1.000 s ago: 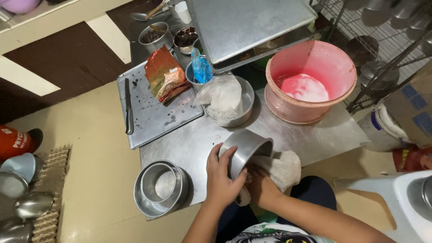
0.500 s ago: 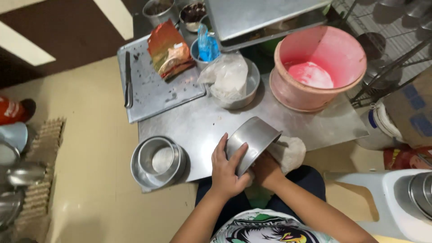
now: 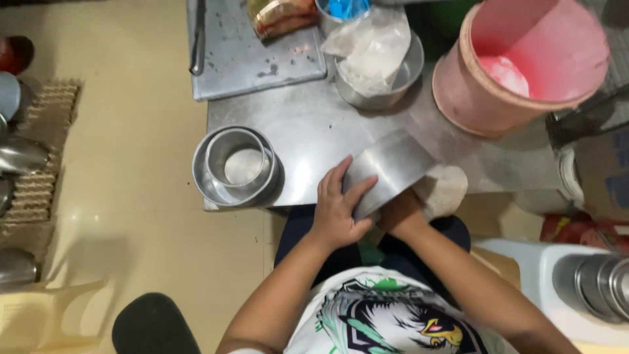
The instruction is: Wiping and stacking metal baking pans using a cloth.
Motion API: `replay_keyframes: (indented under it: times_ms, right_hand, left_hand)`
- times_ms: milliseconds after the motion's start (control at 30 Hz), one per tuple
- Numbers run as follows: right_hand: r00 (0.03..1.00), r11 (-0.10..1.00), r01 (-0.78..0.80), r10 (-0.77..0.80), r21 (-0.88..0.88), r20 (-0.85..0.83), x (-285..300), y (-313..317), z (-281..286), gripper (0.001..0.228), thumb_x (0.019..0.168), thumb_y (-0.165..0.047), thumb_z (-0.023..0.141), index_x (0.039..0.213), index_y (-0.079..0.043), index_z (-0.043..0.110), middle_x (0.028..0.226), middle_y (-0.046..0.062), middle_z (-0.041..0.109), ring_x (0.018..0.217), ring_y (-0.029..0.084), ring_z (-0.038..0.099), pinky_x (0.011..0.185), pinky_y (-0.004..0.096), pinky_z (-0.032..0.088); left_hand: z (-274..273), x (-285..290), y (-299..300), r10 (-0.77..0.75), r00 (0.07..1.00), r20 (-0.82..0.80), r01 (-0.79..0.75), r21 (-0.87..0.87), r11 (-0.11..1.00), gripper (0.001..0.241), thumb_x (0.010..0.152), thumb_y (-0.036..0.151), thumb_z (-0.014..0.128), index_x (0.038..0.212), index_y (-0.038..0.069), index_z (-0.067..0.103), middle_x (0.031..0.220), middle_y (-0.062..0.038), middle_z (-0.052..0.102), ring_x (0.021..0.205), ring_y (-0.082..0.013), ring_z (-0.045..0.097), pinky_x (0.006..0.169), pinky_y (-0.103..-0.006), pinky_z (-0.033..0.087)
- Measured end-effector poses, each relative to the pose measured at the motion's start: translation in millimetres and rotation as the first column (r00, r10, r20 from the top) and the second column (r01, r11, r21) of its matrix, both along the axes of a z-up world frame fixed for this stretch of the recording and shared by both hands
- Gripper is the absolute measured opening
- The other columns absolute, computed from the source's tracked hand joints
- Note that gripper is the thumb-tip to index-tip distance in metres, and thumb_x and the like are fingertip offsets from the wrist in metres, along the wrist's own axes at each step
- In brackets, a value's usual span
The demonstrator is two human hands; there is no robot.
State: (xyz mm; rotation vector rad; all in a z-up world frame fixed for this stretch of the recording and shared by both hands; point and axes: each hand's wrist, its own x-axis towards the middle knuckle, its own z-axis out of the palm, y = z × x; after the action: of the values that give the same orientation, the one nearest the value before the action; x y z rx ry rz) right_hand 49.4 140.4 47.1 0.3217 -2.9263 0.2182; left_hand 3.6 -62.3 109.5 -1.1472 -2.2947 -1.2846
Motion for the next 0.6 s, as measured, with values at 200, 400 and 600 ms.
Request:
replay_keyframes:
  times_ms: [200, 400, 600]
  right_hand:
    - [0.956, 0.963, 0.039, 0.042, -0.268, 0.289, -15.2, 6.3, 56.7, 0.09, 0.065, -0.021, 0.078, 0.147, -0.006, 0.043, 0.152, 0.02, 0.043, 0.143, 0.038, 0.036, 0.117, 0.048, 0.027]
    - [0.866, 0.386, 0.278, 0.296, -0.88, 0.403, -9.3, 31.6, -54.6, 0.057, 0.085, -0.016, 0.078, 0.137, -0.002, 0.059, 0.135, 0.023, 0.061, 0.126, 0.032, 0.058, 0.107, 0.041, 0.048]
    - [0.996, 0.783, 0.072, -0.022, -0.618, 0.087, -54.0, 32.9, 14.0, 0.067, 0.078, -0.024, 0.081, 0.139, -0.006, 0.059, 0.139, 0.018, 0.062, 0.129, 0.034, 0.058, 0.112, 0.043, 0.045]
  left_hand:
    - [9.7, -11.9, 17.7, -0.022, 0.997, 0.068, 0.022, 0.005, 1.0, 0.08, 0.07, 0.031, 0.079, 0.146, 0.029, 0.056, 0.164, -0.019, 0.032, 0.147, -0.0445, 0.04, 0.123, -0.0545, 0.034]
    - [-6.3, -24.9, 17.7, -0.015, 0.991, 0.132, 0.004, 0.081, 0.997, 0.082, 0.07, 0.021, 0.081, 0.147, 0.028, 0.053, 0.164, -0.023, 0.028, 0.148, -0.0474, 0.037, 0.123, -0.0547, 0.035]
    - [-10.7, -38.4, 14.1, -0.003, 0.986, 0.167, -0.015, 0.104, 0.994, 0.084, 0.072, 0.012, 0.078, 0.15, 0.03, 0.052, 0.168, -0.026, 0.022, 0.153, -0.0501, 0.035, 0.125, -0.0533, 0.039]
